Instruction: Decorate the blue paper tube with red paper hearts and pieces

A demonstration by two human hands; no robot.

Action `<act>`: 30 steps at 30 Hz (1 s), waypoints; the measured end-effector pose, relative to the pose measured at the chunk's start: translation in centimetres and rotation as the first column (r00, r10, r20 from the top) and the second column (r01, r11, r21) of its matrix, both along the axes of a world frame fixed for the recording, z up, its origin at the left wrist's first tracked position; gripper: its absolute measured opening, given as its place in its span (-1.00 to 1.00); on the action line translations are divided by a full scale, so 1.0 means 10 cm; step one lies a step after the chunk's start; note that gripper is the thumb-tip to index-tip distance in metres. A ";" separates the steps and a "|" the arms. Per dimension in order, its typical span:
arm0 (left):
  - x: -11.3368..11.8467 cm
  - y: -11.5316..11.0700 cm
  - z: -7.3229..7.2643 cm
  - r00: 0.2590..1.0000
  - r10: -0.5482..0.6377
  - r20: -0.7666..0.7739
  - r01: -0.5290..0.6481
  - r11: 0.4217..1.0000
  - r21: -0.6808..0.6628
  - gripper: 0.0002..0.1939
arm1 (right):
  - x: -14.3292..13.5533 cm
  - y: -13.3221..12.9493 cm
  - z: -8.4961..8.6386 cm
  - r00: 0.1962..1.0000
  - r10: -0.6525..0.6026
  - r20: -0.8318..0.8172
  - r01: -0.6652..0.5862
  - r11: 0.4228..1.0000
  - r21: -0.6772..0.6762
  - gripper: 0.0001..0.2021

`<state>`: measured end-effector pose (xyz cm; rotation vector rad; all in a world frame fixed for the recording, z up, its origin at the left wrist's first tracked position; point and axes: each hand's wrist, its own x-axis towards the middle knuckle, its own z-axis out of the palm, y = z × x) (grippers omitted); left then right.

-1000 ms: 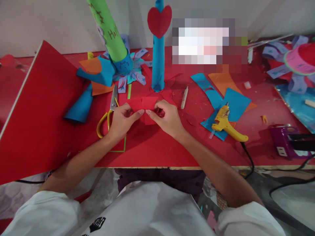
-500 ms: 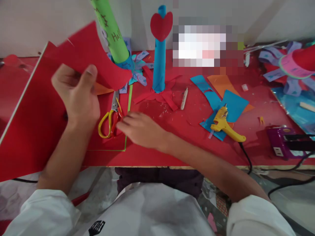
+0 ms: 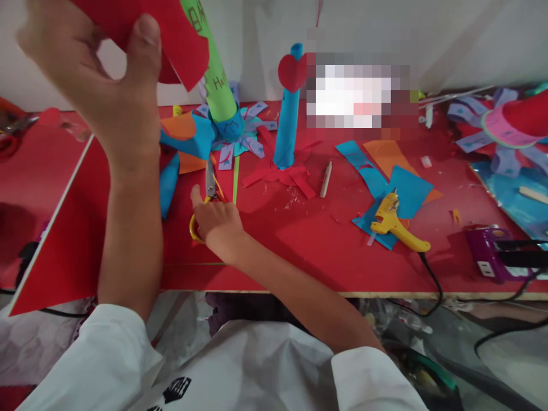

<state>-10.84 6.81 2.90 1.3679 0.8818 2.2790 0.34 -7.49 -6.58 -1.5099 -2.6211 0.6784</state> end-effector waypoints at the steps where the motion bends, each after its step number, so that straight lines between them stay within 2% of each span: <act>1: -0.02 0.02 0.01 1.000 0.008 0.010 -0.008 1.000 0.000 -0.64 | 0.04 -0.02 0.01 1.000 -0.021 -0.011 0.021 1.000 0.008 -0.22; 5: -0.08 0.11 0.04 1.000 0.016 0.023 -0.015 0.999 -0.034 -0.73 | 0.32 -0.06 0.05 0.986 -0.102 -0.134 0.113 0.991 0.073 -0.34; 8: -0.14 0.16 0.08 0.999 0.019 -0.040 -0.021 0.998 -0.066 -0.59 | 0.60 -0.03 0.12 0.938 -0.215 -0.272 0.211 0.977 -0.044 -0.37; 11: -0.18 0.17 0.10 0.988 0.038 -0.147 -0.033 0.999 0.038 -0.54 | 0.86 0.00 0.13 0.820 -0.322 -0.474 0.270 0.947 -0.176 -0.48; 13: -0.23 0.18 0.11 0.967 0.023 -0.255 0.016 0.988 0.154 -0.60 | 1.01 0.00 0.08 0.688 -0.376 -0.621 0.251 0.926 -0.284 -0.53; 16: -0.31 0.24 0.07 0.908 0.011 -0.418 0.098 0.966 0.239 -0.54 | 1.20 -0.05 -0.04 0.512 -0.410 -0.755 0.105 0.902 -0.418 -0.51; 18: -0.33 0.28 0.04 0.909 0.004 -0.417 0.103 0.967 0.233 -0.57 | 1.30 -0.08 -0.11 0.452 -0.447 -0.772 0.040 0.874 -0.483 -0.49; 20: -0.30 0.30 0.02 0.937 -0.027 -0.349 0.121 0.960 0.252 -0.57 | 1.38 -0.08 -0.14 0.423 -0.494 -0.760 0.047 0.849 -0.526 -0.51; 22: -0.22 0.28 0.02 0.930 -0.092 -0.356 0.176 0.961 0.211 -0.58 | 1.45 -0.05 -0.15 0.412 -0.516 -0.751 0.112 0.847 -0.520 -0.55; 25: -0.10 0.18 0.06 0.872 -0.213 -0.441 0.280 0.955 0.093 -0.68 | 1.50 0.01 -0.19 0.404 -0.479 -0.779 0.182 0.877 -0.445 -0.50; 26: -0.06 0.14 0.08 0.846 -0.274 -0.457 0.312 0.950 0.008 -0.86 | 1.52 0.03 -0.20 0.384 -0.468 -0.796 0.181 0.884 -0.432 -0.46; 27: -0.03 0.09 0.09 0.828 -0.324 -0.457 0.326 0.942 -0.077 -0.96 | 1.52 0.05 -0.23 0.358 -0.458 -0.814 0.170 0.889 -0.426 -0.43; 28: 0.00 0.04 0.11 0.847 -0.328 -0.417 0.321 0.943 -0.089 -0.94 | 1.53 0.06 -0.26 0.324 -0.450 -0.832 0.156 0.893 -0.422 -0.42; 30: 0.06 -0.06 0.12 0.835 -0.410 -0.368 0.369 0.912 -0.180 -0.90 | 1.55 0.07 -0.33 0.255 -0.430 -0.866 0.134 0.903 -0.409 -0.41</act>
